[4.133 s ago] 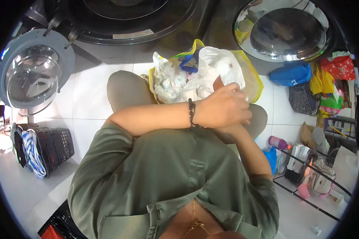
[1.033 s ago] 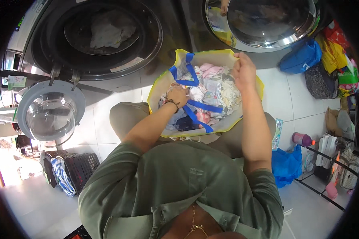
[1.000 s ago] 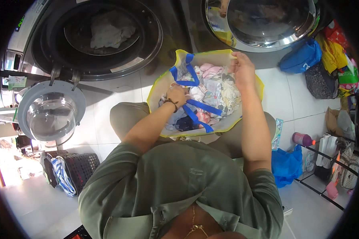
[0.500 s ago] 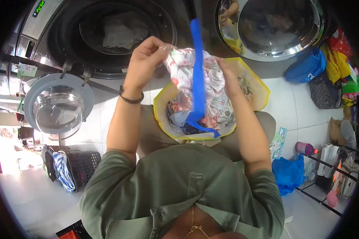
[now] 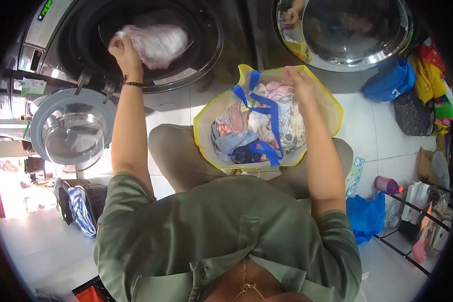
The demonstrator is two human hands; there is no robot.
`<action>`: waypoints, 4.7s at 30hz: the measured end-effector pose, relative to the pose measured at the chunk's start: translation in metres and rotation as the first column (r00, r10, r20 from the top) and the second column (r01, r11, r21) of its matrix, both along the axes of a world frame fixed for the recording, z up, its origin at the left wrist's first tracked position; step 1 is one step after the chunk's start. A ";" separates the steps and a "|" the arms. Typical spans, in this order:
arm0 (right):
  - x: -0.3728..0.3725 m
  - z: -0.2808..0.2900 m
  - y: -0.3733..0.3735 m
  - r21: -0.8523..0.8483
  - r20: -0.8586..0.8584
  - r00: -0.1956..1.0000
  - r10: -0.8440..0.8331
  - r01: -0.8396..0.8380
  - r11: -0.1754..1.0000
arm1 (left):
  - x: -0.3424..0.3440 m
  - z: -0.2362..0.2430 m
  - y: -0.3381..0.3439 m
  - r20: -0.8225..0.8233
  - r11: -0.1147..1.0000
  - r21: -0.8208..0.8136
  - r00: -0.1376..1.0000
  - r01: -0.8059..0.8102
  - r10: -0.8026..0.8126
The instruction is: The person opens a bag and loads clothes into a washing machine drum by hand.
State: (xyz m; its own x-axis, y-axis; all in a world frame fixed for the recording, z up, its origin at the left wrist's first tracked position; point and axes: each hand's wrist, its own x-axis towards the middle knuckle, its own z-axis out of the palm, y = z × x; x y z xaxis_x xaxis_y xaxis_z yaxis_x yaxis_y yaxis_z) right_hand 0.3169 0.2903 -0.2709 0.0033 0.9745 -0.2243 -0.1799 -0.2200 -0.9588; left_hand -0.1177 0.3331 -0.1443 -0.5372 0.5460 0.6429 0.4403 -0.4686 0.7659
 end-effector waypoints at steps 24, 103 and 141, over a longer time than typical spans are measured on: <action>-0.007 0.003 -0.013 0.101 0.422 0.830 0.364 -0.443 0.891 | 0.126 -0.108 -0.138 -0.032 0.254 -0.952 0.767 0.173 -0.641; -0.005 0.163 -0.120 0.739 0.465 0.879 0.110 -0.453 0.498 | 0.116 -0.159 -0.103 0.734 0.406 -0.488 0.615 0.773 -0.289; -0.017 -0.053 -0.028 0.234 0.931 0.353 -0.093 -0.383 0.893 | 0.183 -0.227 -0.119 -0.212 0.163 -0.956 0.186 -0.245 -0.959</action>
